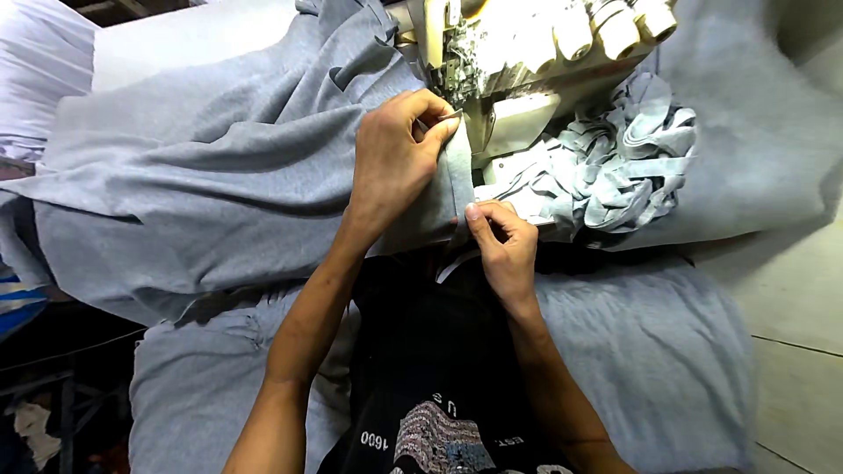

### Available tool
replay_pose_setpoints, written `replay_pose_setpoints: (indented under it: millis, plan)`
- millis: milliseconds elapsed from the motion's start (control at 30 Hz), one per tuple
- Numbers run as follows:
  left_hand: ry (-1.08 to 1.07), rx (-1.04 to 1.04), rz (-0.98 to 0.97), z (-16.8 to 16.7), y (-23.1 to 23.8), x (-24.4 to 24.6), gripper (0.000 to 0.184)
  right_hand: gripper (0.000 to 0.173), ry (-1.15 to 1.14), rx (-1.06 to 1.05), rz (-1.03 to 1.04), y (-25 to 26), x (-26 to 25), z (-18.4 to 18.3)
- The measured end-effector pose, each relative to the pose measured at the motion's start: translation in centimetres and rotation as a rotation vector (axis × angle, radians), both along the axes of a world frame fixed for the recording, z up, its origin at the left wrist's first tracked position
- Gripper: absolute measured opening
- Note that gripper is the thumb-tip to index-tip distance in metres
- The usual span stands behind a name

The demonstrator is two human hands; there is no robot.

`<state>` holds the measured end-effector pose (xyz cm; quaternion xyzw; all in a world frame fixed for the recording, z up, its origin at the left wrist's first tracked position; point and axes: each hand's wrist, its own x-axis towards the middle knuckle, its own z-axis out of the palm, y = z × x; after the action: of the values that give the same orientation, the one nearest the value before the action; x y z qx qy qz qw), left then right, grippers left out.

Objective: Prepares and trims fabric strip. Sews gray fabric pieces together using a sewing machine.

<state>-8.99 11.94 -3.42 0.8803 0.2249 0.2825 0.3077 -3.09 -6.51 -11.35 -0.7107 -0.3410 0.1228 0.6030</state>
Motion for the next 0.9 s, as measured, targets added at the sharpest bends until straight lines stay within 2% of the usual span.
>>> replay_pose_setpoints:
  millis: [600,700,833,900]
  plan:
    - [-0.021,0.047,0.057,-0.6,0.4,0.9,0.013,0.019,-0.101,-0.035,-0.086,-0.3,-0.5,-0.5]
    - [-0.069,0.027,0.006,-0.6,0.5,0.7,0.012,0.017,-0.142,-0.034,-0.097,-0.3,-0.6,-0.9]
    - [-0.186,-0.079,-0.168,-0.4,0.9,-0.2,0.011,0.017,-0.171,-0.048,-0.107,-0.1,-0.6,-1.2]
    - [-0.206,-0.115,-0.176,-0.4,1.0,-0.7,0.011,0.017,-0.185,-0.065,-0.112,-0.2,-0.7,-1.1]
